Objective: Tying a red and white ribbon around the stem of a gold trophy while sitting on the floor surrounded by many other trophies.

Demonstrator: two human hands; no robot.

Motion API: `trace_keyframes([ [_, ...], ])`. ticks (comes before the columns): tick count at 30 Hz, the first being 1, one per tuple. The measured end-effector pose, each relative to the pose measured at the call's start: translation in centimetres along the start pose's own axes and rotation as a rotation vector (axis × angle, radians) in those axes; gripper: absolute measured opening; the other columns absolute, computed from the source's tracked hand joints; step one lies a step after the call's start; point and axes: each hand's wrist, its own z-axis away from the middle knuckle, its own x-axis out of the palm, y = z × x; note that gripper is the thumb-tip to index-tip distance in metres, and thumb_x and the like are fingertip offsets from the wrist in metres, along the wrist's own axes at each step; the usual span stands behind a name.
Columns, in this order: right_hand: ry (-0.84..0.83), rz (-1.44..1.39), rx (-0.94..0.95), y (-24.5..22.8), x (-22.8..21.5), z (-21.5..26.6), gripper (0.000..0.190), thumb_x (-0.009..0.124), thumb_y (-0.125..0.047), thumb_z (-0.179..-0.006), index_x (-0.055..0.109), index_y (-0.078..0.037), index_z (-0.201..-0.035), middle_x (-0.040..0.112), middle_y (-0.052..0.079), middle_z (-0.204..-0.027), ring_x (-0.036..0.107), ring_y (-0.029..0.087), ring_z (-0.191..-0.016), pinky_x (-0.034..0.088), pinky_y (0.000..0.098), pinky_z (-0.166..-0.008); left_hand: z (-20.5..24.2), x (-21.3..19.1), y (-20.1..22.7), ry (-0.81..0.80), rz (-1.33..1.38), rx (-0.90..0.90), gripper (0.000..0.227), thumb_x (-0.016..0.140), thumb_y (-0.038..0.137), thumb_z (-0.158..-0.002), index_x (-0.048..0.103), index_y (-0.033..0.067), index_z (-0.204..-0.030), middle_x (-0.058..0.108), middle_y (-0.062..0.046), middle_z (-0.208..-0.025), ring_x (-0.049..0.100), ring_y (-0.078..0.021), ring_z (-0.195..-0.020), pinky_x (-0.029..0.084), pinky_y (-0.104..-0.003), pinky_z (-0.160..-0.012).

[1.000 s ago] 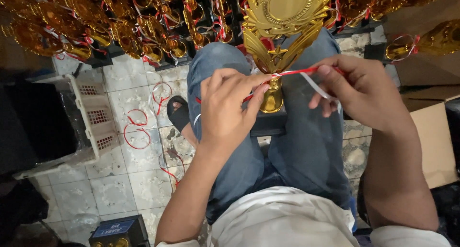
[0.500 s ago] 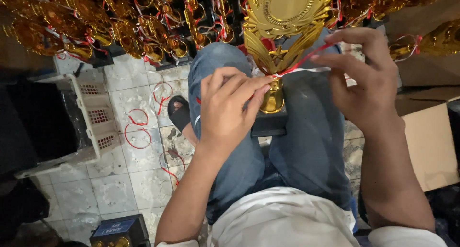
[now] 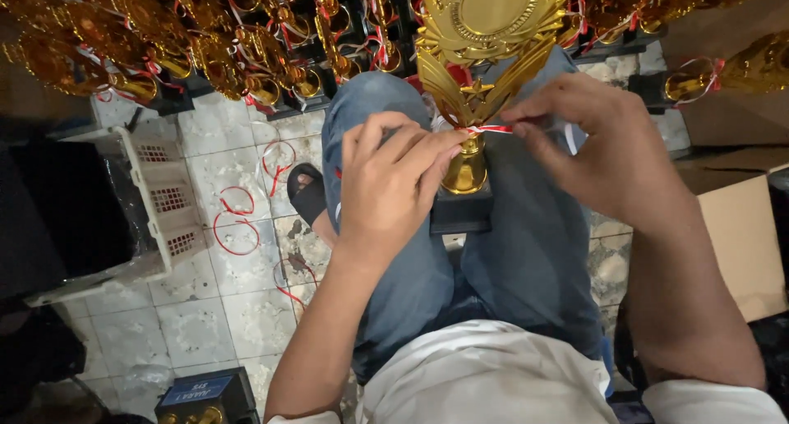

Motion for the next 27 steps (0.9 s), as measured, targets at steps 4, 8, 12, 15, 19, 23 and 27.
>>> trace_keyframes([
  [4, 0.038, 0.167, -0.113, 0.8, 0.1, 1.1, 0.025, 0.077, 0.012, -0.084, 0.075, 0.003, -0.107, 0.064, 0.012, -0.1, 0.056, 0.027, -0.088, 0.043, 0.0373, -0.078, -0.1, 0.0, 0.1, -0.006, 0.009, -0.009, 0.023, 0.078, 0.007, -0.089, 0.077, 0.0143, -0.11, 0.068, 0.002, -0.092, 0.058, -0.0211, -0.101, 0.04, -0.04, -0.096],
  [8, 0.176, 0.513, -0.378, 2.4, 1.3, 2.1, 0.025, 0.079, 0.007, -0.09, 0.076, 0.002, -0.115, 0.066, 0.013, -0.111, 0.058, 0.031, -0.098, 0.041, 0.047, -0.097, -0.1, -0.2, 0.1, -0.02, 0.017, -0.013, 0.023, 0.076, 0.008, -0.091, 0.076, 0.0151, -0.113, 0.068, 0.002, -0.092, 0.057, -0.0213, -0.101, 0.039, -0.04, -0.096],
  [12, 0.323, 0.728, -0.548, 4.4, 2.6, 2.6, 0.03, 0.087, 0.003, -0.09, 0.084, 0.001, -0.12, 0.068, 0.012, -0.111, 0.061, 0.028, -0.103, 0.045, 0.045, -0.099, -0.1, -0.2, 0.0, -0.025, 0.024, -0.005, 0.024, 0.076, 0.008, -0.09, 0.076, 0.0144, -0.113, 0.066, 0.001, -0.092, 0.056, -0.0215, -0.099, 0.039, -0.039, -0.096],
  [15, 0.272, 0.61, -0.58, 6.1, 3.1, 2.2, 0.029, 0.081, 0.003, -0.091, 0.079, 0.005, -0.121, 0.064, 0.015, -0.111, 0.064, 0.03, -0.1, 0.043, 0.0437, -0.096, -0.2, -0.2, 0.2, -0.026, 0.013, -0.008, 0.022, 0.075, 0.008, -0.091, 0.076, 0.0149, -0.111, 0.066, 0.002, -0.091, 0.056, -0.0209, -0.099, 0.039, -0.04, -0.096],
  [19, 0.351, 0.731, -0.681, 6.9, 2.8, 2.1, 0.022, 0.09, 0.005, -0.092, 0.085, -0.003, -0.112, 0.067, 0.009, -0.102, 0.067, 0.023, -0.089, 0.046, 0.0411, -0.097, -0.1, -0.2, 0.1, -0.024, -0.001, -0.001, 0.022, 0.075, 0.008, -0.091, 0.076, 0.0151, -0.111, 0.068, 0.002, -0.093, 0.056, -0.0218, -0.101, 0.039, -0.04, -0.097],
  [23, 0.207, 0.703, -0.643, 7.2, 1.6, 2.9, 0.019, 0.085, 0.001, -0.093, 0.081, -0.004, -0.111, 0.069, 0.008, -0.105, 0.062, 0.021, -0.087, 0.048, 0.0383, -0.094, -0.2, -0.1, 0.1, -0.026, 0.0, -0.006, 0.022, 0.075, 0.009, -0.09, 0.077, 0.0153, -0.111, 0.068, 0.002, -0.091, 0.056, -0.021, -0.099, 0.039, -0.04, -0.096],
  [27, 0.299, 0.571, -0.478, 8.3, 2.2, 4.3, 0.023, 0.082, 0.003, -0.083, 0.082, -0.001, -0.106, 0.069, 0.009, -0.097, 0.06, 0.025, -0.084, 0.045, 0.0428, -0.087, -0.3, -0.1, 0.0, -0.022, 0.007, -0.001, 0.022, 0.076, 0.007, -0.09, 0.077, 0.0142, -0.11, 0.068, 0.001, -0.091, 0.057, -0.0218, -0.1, 0.04, -0.039, -0.095],
])
